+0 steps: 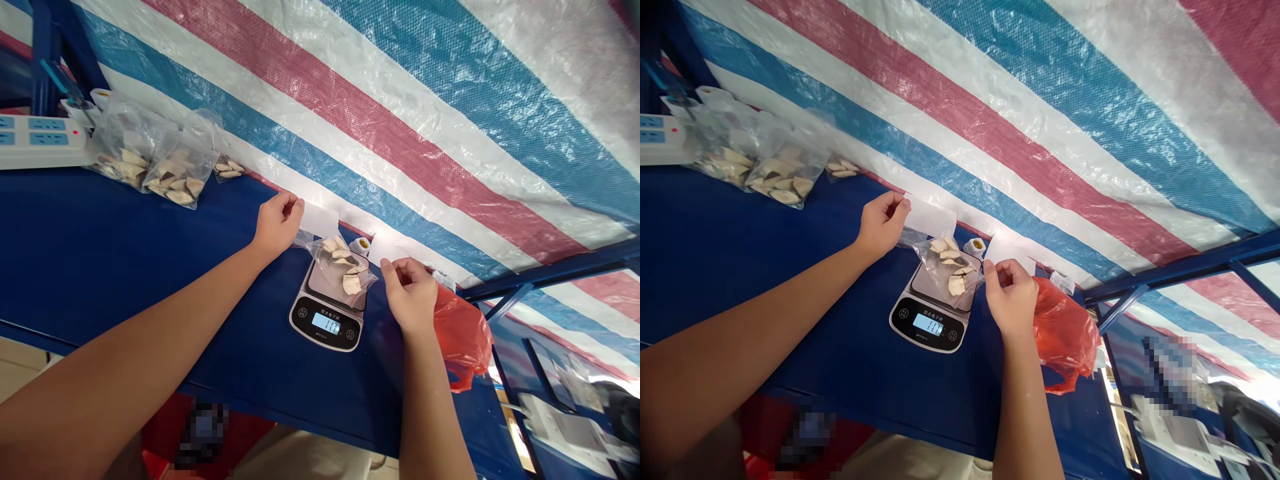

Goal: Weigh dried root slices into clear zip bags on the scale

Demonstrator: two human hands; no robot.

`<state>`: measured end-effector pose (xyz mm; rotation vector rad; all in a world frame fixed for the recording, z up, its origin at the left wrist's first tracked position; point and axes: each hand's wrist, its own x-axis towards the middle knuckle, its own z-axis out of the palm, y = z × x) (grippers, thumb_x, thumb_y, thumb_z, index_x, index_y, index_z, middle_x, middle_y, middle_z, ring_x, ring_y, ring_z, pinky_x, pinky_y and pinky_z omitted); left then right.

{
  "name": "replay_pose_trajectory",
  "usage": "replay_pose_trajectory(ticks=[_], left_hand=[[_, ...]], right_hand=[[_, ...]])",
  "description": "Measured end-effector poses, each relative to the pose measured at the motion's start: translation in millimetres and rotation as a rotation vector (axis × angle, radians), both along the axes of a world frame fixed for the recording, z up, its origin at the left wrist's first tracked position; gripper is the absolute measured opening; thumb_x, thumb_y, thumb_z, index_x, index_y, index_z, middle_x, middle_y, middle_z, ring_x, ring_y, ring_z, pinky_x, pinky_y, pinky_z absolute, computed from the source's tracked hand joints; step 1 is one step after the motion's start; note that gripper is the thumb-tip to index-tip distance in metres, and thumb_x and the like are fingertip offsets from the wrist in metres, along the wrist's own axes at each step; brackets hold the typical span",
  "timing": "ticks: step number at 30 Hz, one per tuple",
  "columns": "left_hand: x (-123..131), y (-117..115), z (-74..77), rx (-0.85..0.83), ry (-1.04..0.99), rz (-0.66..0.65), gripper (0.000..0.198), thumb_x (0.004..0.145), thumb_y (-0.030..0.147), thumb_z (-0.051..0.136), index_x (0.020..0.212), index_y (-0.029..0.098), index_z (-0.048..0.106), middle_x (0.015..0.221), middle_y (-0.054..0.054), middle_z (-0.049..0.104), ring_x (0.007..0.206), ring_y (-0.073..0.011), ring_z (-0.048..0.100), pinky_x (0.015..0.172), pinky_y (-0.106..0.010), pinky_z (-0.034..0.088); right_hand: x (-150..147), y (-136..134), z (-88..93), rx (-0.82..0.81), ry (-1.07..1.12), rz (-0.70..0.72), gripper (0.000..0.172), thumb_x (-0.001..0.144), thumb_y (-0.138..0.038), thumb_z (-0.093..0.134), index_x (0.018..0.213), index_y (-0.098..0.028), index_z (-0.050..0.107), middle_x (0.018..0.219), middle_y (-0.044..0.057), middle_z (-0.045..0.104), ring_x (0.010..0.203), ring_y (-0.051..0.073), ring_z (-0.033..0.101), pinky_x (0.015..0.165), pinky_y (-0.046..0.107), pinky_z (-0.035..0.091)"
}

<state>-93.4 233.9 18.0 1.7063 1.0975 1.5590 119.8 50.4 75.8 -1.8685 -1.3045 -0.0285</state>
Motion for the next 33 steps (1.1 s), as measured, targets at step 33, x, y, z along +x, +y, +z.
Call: replay_pose_trajectory(ticks=[33], left_hand=[[4,-41,26.8,-0.147,0.057,-0.629,0.047,0.077,0.033,0.078,0.119,0.026,0.058,0.107,-0.004,0.065,0.097,-0.0186,0.069,0.081,-0.032,0.054]], right_hand=[[13,3,-0.5,-0.115,0.564,0.205,0.051,0.079,-0.043,0.076,0.123,-0.024,0.058,0.079,-0.003,0.065,0.058,0.014,0.06,0.052,0.027,0.047]])
